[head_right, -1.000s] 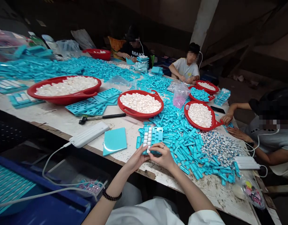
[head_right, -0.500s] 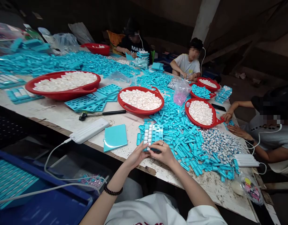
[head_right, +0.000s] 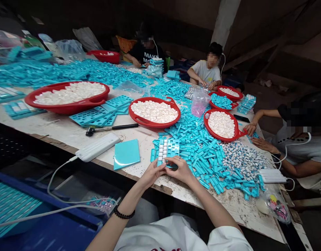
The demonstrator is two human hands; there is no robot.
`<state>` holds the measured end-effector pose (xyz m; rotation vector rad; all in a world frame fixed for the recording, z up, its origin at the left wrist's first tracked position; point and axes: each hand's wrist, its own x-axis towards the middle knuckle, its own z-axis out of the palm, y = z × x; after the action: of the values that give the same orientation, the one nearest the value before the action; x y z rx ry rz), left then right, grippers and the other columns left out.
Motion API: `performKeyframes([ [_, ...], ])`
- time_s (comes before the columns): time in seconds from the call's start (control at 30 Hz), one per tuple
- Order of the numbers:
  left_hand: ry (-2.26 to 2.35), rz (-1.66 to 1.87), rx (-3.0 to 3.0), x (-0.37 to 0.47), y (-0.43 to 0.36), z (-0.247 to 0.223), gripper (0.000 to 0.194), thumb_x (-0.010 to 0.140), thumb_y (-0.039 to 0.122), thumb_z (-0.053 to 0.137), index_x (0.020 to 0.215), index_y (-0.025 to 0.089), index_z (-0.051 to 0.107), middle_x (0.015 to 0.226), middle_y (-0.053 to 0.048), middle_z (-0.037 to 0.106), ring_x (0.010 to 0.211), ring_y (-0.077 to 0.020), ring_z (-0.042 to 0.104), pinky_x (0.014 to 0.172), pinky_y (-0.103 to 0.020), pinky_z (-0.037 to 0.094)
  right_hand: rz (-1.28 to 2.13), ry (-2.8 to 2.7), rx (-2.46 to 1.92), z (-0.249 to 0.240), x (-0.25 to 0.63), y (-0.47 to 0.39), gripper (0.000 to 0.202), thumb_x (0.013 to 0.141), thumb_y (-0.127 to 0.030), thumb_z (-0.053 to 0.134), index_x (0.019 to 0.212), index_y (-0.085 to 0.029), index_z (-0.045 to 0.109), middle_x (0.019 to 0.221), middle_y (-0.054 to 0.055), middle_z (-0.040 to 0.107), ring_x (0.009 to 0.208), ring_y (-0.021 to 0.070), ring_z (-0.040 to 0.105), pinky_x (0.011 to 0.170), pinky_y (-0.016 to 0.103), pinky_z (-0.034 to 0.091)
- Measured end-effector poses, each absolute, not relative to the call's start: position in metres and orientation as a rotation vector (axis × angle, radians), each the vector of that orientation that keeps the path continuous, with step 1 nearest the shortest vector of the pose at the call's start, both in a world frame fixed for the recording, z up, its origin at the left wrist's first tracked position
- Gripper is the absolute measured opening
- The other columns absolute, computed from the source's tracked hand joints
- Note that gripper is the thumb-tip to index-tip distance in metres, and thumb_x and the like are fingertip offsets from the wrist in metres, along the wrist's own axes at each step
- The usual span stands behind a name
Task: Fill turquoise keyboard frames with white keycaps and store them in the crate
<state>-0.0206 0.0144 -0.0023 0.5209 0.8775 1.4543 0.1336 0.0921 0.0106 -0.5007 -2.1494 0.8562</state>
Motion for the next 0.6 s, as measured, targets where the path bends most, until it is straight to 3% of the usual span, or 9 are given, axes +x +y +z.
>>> performKeyframes([
  [0.1, 0.896, 1.475, 0.517, -0.019, 0.015, -0.004, 0.053, 0.074, 0.026, 0.084, 0.122, 0.017, 0.061, 0.107, -0.009, 0.074, 0.096, -0.0234, 0.072, 0.082, -0.032, 0.058, 0.859, -2.173, -0.483, 0.013, 0.135, 0.092, 0.042, 0.085, -0.021, 0.068, 0.127, -0.025, 0.064, 0.092, 0.002, 0.072, 0.084, 0.0177, 0.067, 0.085, 0.033, 0.055],
  [0.27, 0.917, 1.508, 0.534, -0.017, 0.015, -0.006, 0.071, 0.071, 0.027, 0.085, 0.135, 0.022, 0.054, 0.116, -0.01, 0.073, 0.105, -0.0267, 0.071, 0.083, -0.033, 0.059, 0.767, -2.23, -0.437, 0.017, 0.136, 0.091, 0.042, 0.085, -0.018, 0.065, 0.125, -0.027, 0.064, 0.09, 0.001, 0.072, 0.081, 0.0177, 0.066, 0.088, 0.035, 0.054],
  [0.5, 0.946, 1.507, 0.541, -0.017, 0.016, -0.007, 0.072, 0.07, 0.027, 0.087, 0.134, 0.022, 0.055, 0.123, -0.01, 0.07, 0.104, -0.0251, 0.071, 0.081, -0.03, 0.06, 0.804, -2.218, -0.399, 0.021, 0.134, 0.096, 0.043, 0.083, -0.019, 0.065, 0.125, -0.024, 0.063, 0.091, 0.001, 0.072, 0.08, 0.0168, 0.066, 0.084, 0.033, 0.054],
  [0.6, 0.947, 1.521, 0.535, -0.017, 0.014, -0.005, 0.069, 0.07, 0.026, 0.087, 0.132, 0.02, 0.057, 0.119, -0.01, 0.072, 0.103, -0.0254, 0.072, 0.086, -0.034, 0.06, 0.809, -2.115, -0.425, 0.039, 0.138, 0.088, 0.031, 0.087, -0.024, 0.062, 0.118, -0.024, 0.064, 0.089, 0.002, 0.07, 0.077, 0.0171, 0.065, 0.076, 0.033, 0.055],
])
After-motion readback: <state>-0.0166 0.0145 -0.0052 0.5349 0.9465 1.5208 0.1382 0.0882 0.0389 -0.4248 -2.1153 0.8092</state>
